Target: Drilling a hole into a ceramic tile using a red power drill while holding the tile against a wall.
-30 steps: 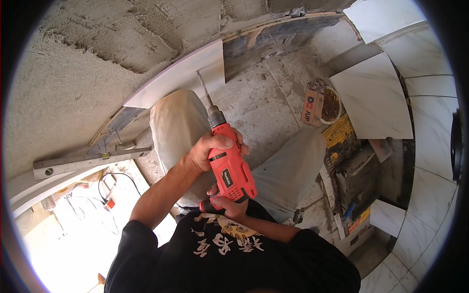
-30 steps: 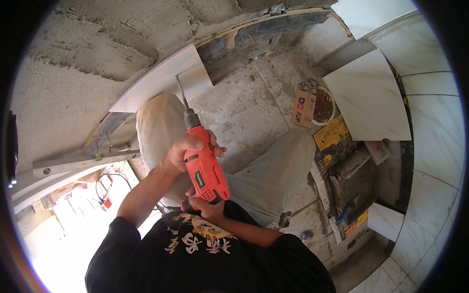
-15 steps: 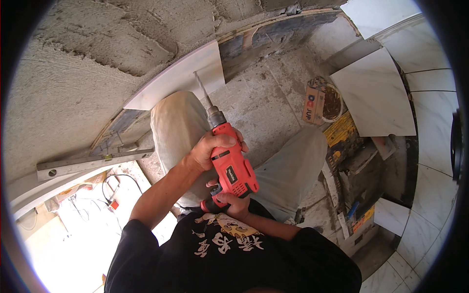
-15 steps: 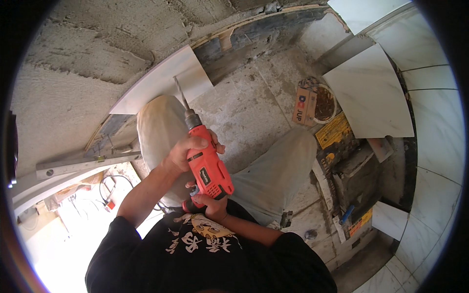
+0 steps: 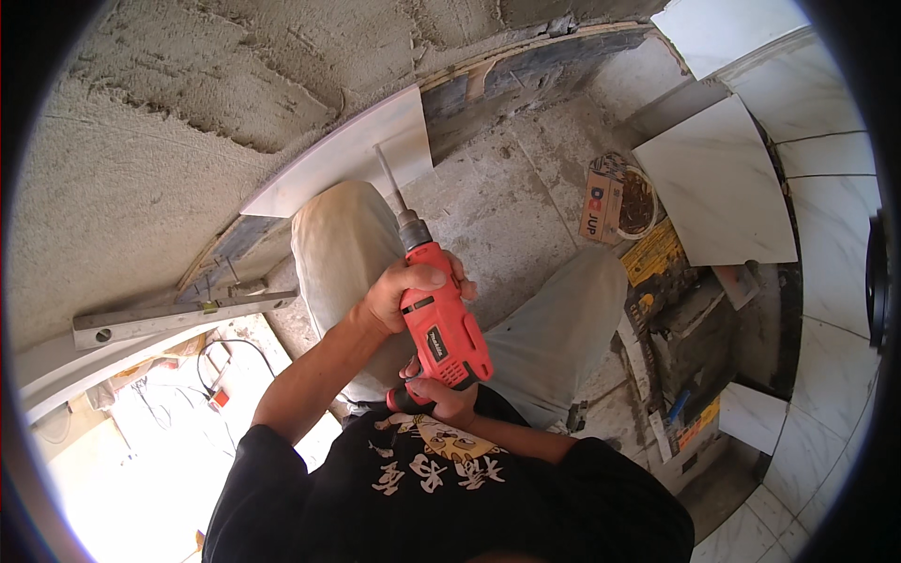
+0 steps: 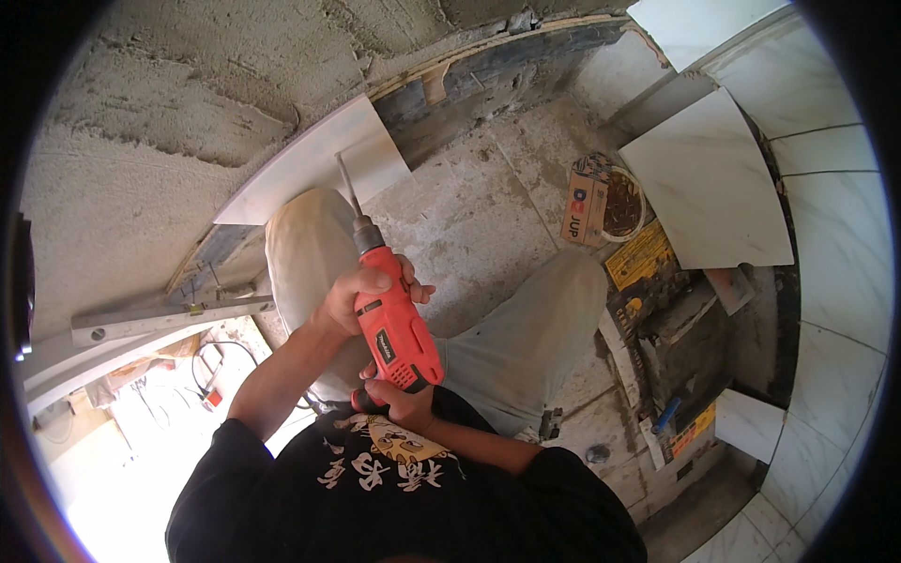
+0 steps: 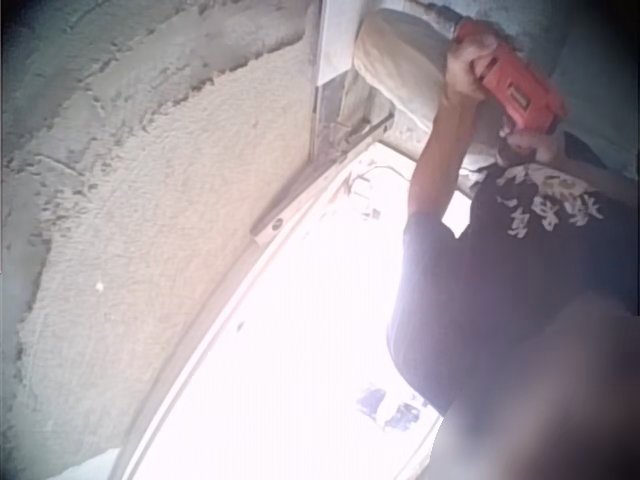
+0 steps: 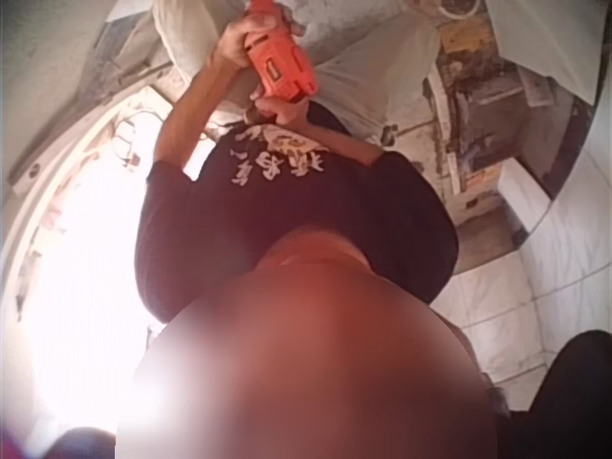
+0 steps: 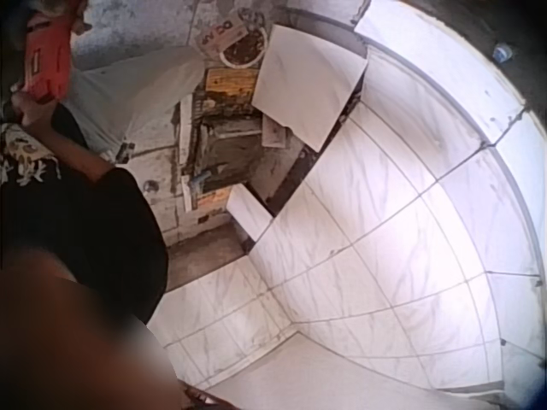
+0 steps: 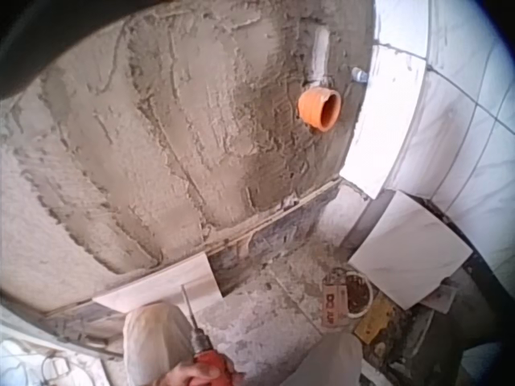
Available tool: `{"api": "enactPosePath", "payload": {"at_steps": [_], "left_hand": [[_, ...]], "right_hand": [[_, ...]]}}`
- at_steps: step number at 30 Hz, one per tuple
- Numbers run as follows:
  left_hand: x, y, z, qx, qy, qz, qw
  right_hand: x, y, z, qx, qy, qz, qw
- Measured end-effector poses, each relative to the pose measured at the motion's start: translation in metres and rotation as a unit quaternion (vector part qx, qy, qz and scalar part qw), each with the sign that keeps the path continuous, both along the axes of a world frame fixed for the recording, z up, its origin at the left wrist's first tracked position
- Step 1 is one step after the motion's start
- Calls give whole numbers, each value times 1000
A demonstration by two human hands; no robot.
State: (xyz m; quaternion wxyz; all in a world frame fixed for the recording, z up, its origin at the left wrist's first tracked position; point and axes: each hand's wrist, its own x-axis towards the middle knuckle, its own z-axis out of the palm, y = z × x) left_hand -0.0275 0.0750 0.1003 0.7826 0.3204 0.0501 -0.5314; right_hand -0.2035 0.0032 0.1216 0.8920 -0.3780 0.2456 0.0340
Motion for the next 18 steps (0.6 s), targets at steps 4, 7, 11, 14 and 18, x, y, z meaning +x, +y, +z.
{"api": "enactPosePath", "payload": {"at_steps": [4,7,11,14,18], "left_hand": [[0,1,-3,-20,0,-3,1000],[2,1,-2,-39,-1,-8,999],[1,0,-2,-15,-1,-4,1000],[-1,-2,4,35,4,3,999],[-1,-8,9,74,-8,11,997]], "right_hand": [[1,1,2,7,-9,-9,1000],[2,2,2,-19,-20,-8,1000],[-2,3,-8,-20,-14,-10,1000],[-3,1,-16,18,-7,-12,1000],[-1,-4,-23,60,-3,-9,998]]}}
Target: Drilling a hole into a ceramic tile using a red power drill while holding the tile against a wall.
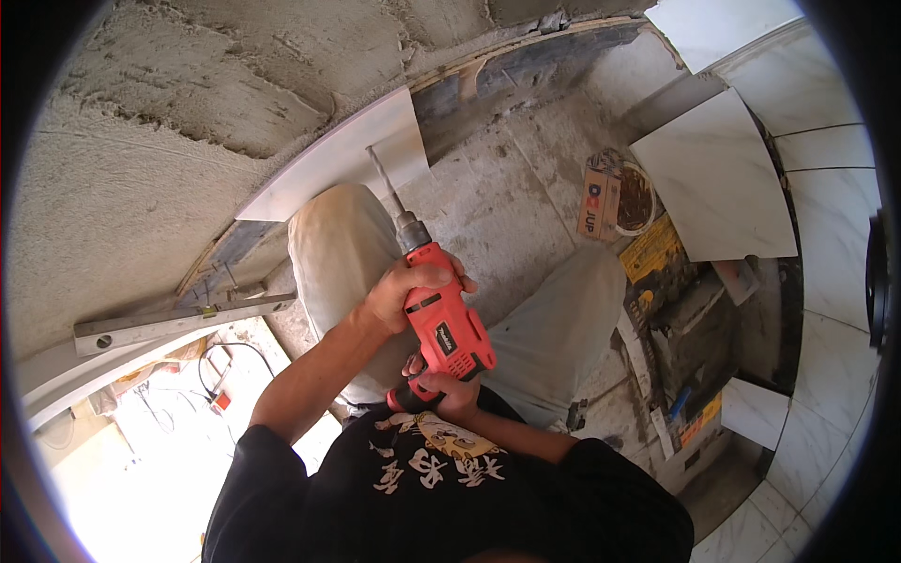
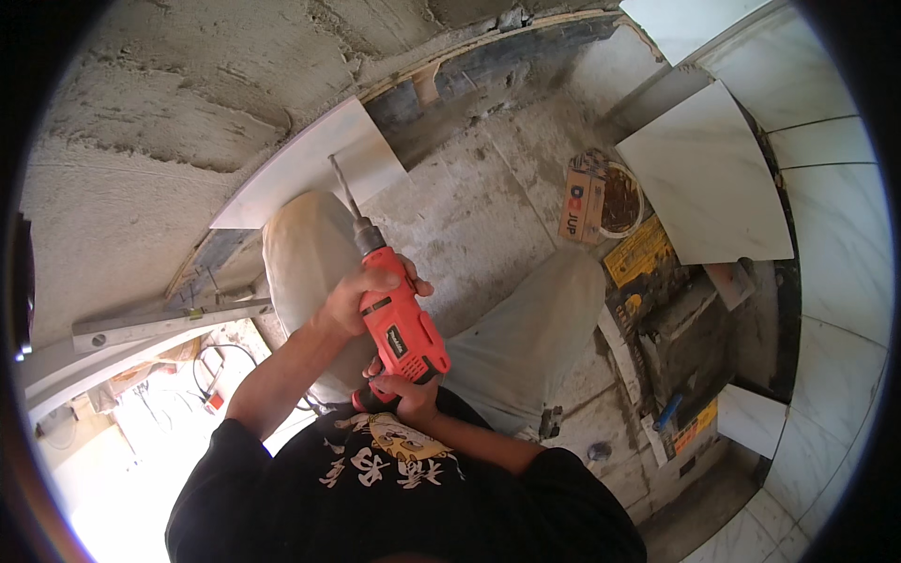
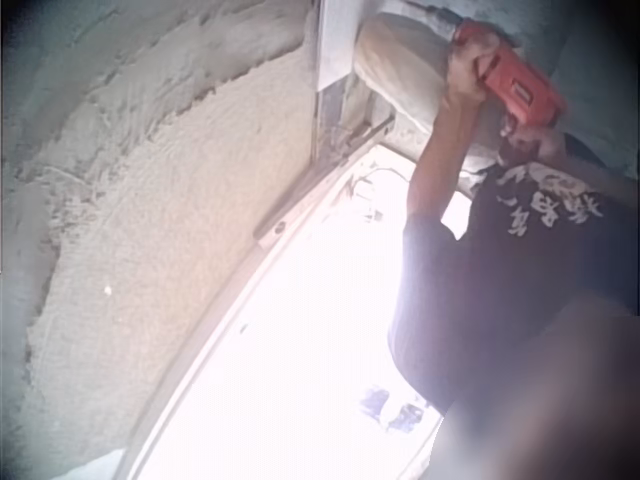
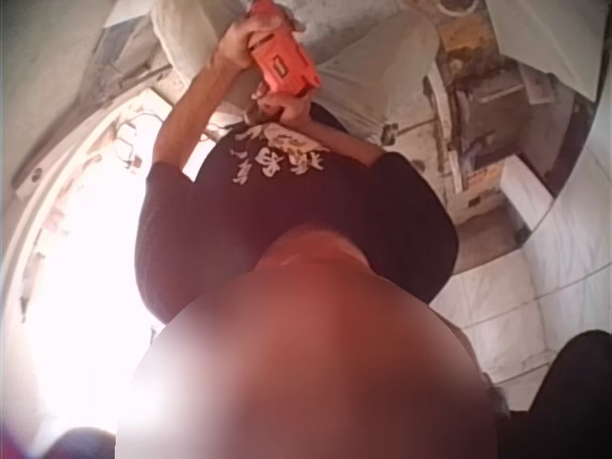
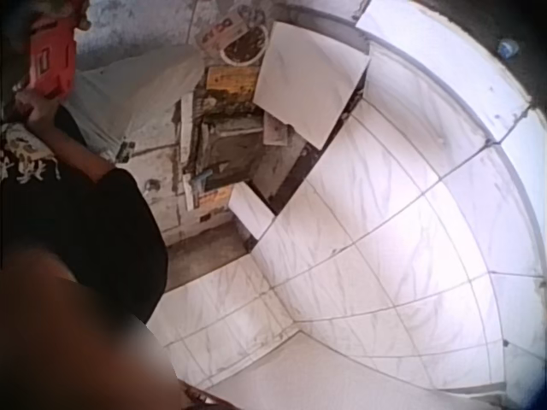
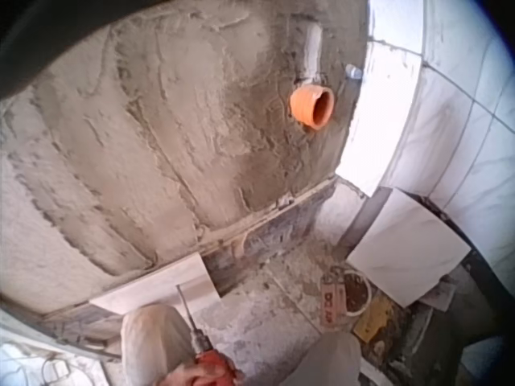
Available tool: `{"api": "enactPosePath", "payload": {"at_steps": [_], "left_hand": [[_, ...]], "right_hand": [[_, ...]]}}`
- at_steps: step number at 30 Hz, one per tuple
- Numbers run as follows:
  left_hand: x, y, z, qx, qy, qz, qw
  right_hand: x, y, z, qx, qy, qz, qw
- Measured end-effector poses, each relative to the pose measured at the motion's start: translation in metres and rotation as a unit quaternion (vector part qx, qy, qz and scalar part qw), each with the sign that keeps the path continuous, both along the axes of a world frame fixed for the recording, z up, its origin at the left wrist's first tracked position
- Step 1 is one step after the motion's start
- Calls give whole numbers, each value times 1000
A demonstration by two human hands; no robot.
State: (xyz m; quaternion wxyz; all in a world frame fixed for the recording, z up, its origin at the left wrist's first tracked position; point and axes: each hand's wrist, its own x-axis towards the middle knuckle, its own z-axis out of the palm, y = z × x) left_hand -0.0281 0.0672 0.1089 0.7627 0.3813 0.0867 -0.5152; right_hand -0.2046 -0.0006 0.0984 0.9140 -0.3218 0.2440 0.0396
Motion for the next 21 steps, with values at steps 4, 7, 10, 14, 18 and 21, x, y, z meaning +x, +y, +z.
{"api": "enactPosePath", "payload": {"at_steps": [4,7,10,14,18,21], "left_hand": [[-1,-2,-2,25,-8,2,1000],[0,-2,-4,33,-16,-1,999],[1,-3,-2,38,-19,-10,999],[1,-2,-1,44,-24,-8,999],[-2,-1,1,26,-3,-1,1000],[-1,1,0,-3,22,11,1000]], "right_hand": [[-1,-1,-8,16,-9,-1,1000],[-1,-2,-10,21,-14,1,1000],[0,2,-7,60,-5,-29,998],[5,-2,6,45,6,-19,999],[2,-3,6,22,2,-13,1000],[3,-2,19,-25,7,-6,1000]]}}
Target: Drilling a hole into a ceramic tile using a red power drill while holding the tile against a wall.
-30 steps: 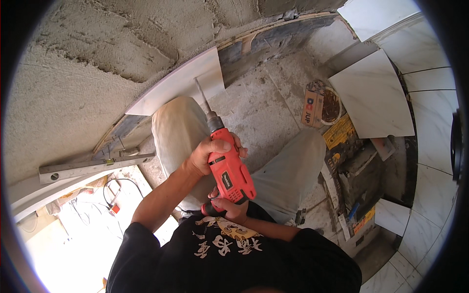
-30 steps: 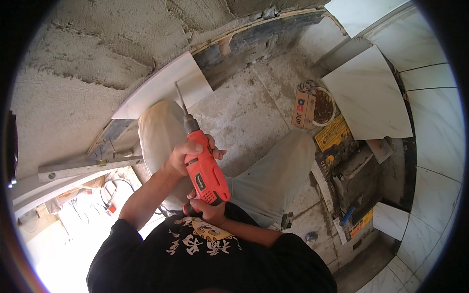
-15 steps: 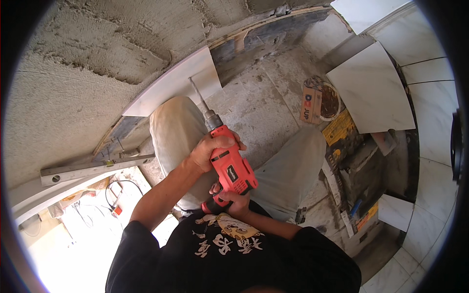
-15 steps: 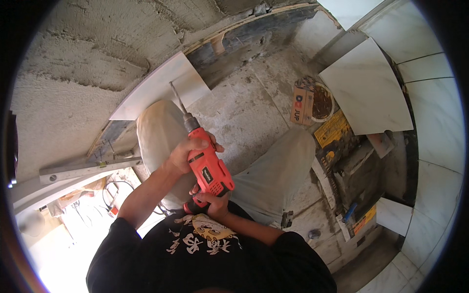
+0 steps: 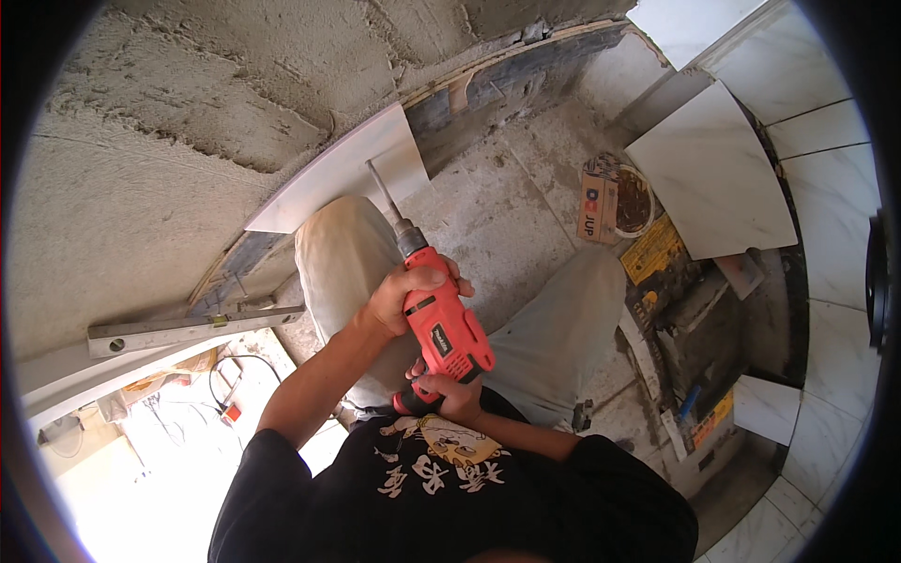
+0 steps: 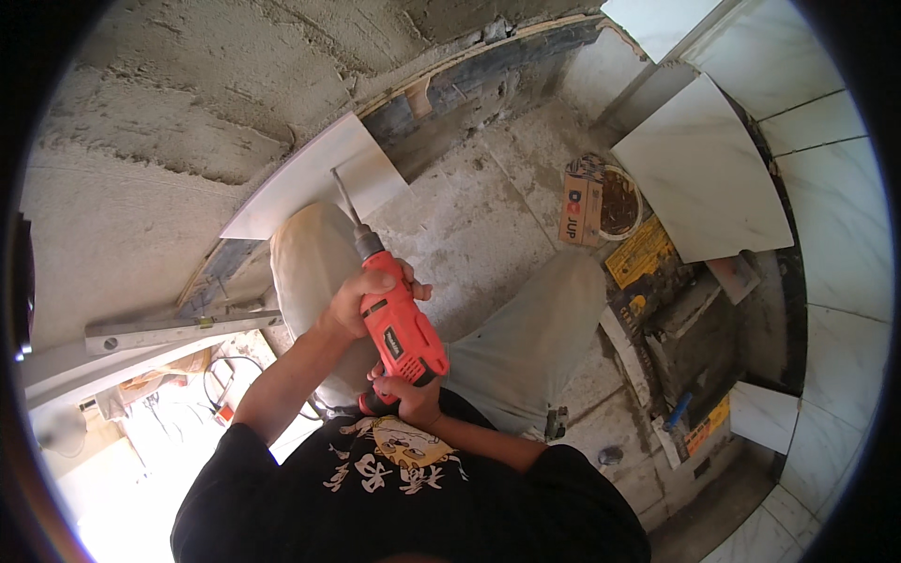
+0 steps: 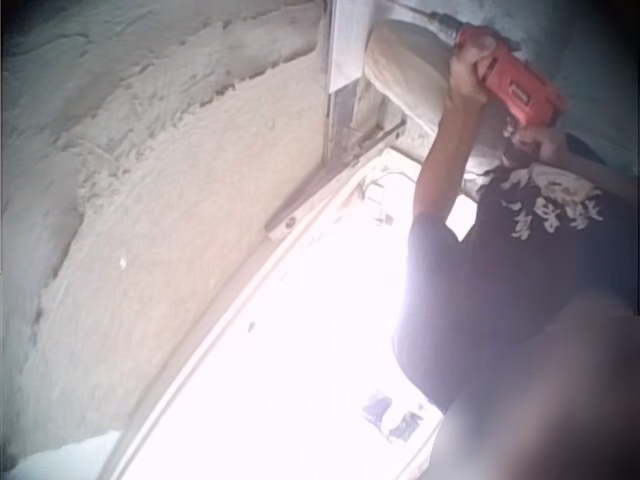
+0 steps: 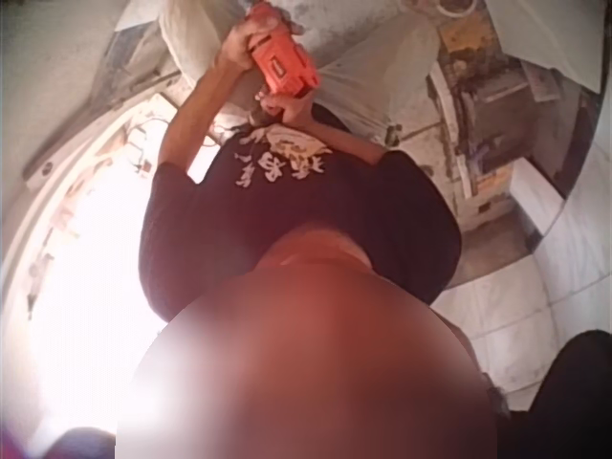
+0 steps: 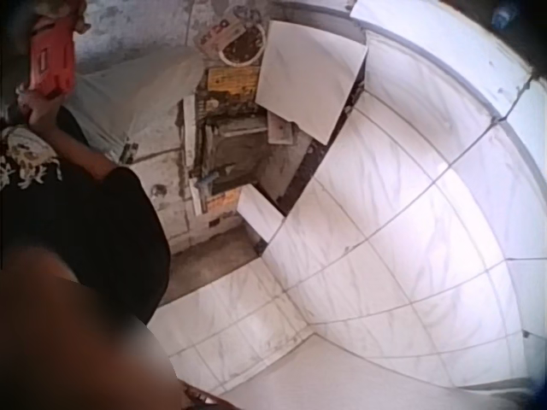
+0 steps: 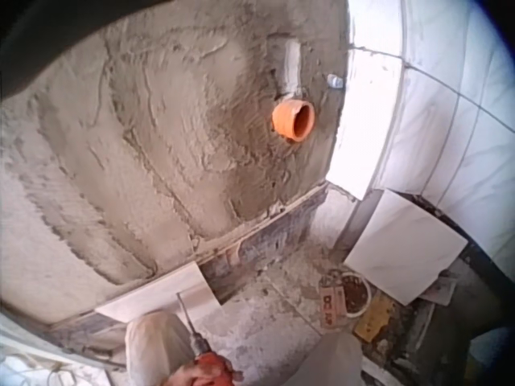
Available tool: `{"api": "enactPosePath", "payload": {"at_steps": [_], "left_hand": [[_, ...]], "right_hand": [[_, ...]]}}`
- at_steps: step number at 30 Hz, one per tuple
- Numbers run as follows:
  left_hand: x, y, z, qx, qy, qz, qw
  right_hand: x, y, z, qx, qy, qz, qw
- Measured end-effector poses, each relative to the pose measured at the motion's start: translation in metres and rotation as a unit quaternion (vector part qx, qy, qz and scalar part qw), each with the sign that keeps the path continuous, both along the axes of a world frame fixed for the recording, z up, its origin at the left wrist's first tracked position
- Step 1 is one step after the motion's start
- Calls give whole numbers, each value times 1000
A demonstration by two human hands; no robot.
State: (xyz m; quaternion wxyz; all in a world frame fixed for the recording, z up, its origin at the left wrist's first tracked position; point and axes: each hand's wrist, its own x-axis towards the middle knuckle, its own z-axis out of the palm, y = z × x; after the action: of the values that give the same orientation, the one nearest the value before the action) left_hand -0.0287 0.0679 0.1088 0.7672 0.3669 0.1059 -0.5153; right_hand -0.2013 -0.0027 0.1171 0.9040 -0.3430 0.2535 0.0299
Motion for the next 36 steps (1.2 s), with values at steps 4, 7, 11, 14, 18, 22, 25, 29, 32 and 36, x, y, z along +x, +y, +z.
{"api": "enactPosePath", "payload": {"at_steps": [4,7,11,14,18,22,25,29,32,36], "left_hand": [[3,3,-11,-118,-23,-11,993],[4,1,-8,-141,-39,-16,989],[4,4,-9,-140,-40,-19,989],[4,5,-13,-143,-45,-22,988],[1,5,-6,-68,-14,-13,998],[0,0,-3,-22,-17,-9,1000],[0,-4,-3,21,-36,-9,999],[1,-9,-6,70,-58,-5,996],[1,-11,-2,83,-53,-6,995],[2,-10,-3,78,-53,-3,996]], "right_hand": [[3,5,18,-40,11,6,999],[-1,6,12,-27,1,19,999],[0,7,13,-58,-3,36,998],[2,7,14,-76,-22,16,997],[0,5,2,2,9,-7,1000],[-1,4,-15,14,-10,-31,999],[-2,0,-23,51,-14,-27,998],[-1,-4,-28,100,-16,-32,994],[1,-6,-30,139,-27,-32,989],[5,-7,-19,142,1,-43,989]]}}
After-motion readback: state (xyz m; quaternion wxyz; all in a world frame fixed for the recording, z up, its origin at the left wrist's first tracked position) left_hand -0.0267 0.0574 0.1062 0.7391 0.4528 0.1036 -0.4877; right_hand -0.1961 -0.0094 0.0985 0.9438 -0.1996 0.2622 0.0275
